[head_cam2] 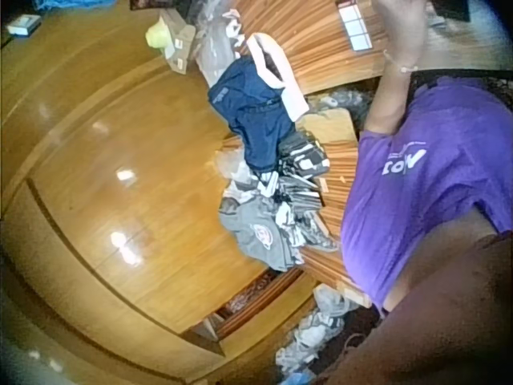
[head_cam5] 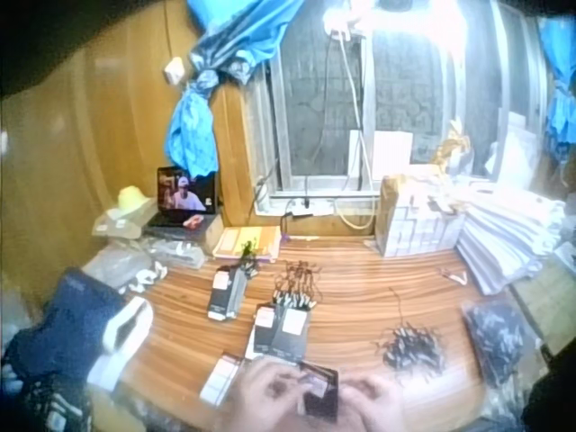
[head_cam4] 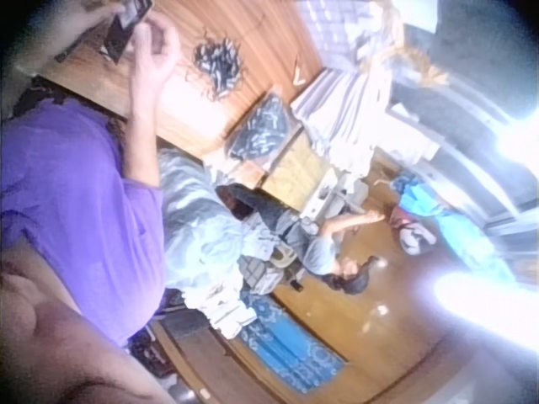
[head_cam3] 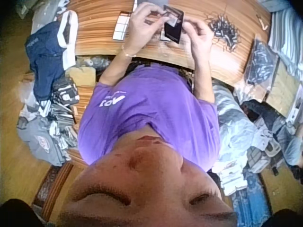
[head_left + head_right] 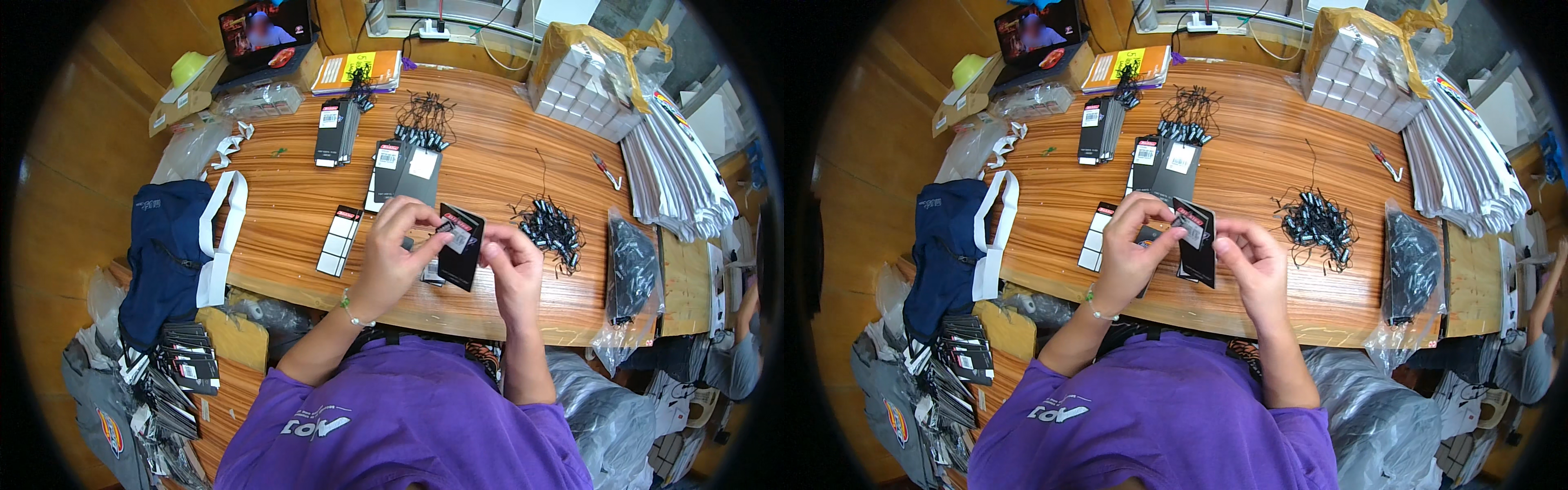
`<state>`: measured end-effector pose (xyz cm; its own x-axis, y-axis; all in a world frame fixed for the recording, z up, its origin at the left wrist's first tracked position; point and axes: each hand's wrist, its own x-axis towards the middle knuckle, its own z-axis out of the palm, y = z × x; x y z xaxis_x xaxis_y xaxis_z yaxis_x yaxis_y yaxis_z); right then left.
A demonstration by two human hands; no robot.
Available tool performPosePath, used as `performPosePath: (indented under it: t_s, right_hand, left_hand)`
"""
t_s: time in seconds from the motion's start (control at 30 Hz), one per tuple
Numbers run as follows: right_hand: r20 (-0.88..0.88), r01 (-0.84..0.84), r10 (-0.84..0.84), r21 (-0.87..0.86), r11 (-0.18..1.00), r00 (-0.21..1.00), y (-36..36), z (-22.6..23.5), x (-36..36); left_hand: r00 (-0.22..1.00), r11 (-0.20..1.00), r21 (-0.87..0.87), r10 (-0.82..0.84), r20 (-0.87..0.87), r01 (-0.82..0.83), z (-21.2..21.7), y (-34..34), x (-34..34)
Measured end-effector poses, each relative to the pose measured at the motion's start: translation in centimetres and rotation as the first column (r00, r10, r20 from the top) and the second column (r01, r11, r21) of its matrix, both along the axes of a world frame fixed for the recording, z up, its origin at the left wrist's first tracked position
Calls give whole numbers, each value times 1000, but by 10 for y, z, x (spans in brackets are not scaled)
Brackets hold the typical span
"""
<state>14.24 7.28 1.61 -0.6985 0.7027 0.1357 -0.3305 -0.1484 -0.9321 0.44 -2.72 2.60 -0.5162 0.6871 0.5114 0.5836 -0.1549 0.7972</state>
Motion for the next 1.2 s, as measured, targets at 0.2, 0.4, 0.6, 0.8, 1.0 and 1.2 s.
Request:
performPosePath:
  t_s: [0.2,0.4,0.6,0.8,1.0,1.2]
  right_hand:
    - [-288,-47,-24,-238,970,957,27,3,9]
    - [-364,-38,-98,-347,937,926,29,4,9]
    - [-223,75,-114,-175,982,968,25,-1,11]
    - [6,18,-19,130,991,1000,2,12,2]
    - [96,-20,-3,238,971,995,-5,17,-4]
    - [67,-34,22,188,982,998,-6,15,-6]
  left_hand:
    - [996,998,-45,50,80,-46,4,-9,-11]
    - [994,1000,-16,8,106,-6,4,-11,-17]
    - [938,993,28,-116,325,113,7,-12,-16]
    - [932,980,-28,-179,314,197,9,-8,-7]
    - [831,970,69,-236,503,233,12,-7,-2]
    - [796,963,108,-265,545,247,12,-6,0]
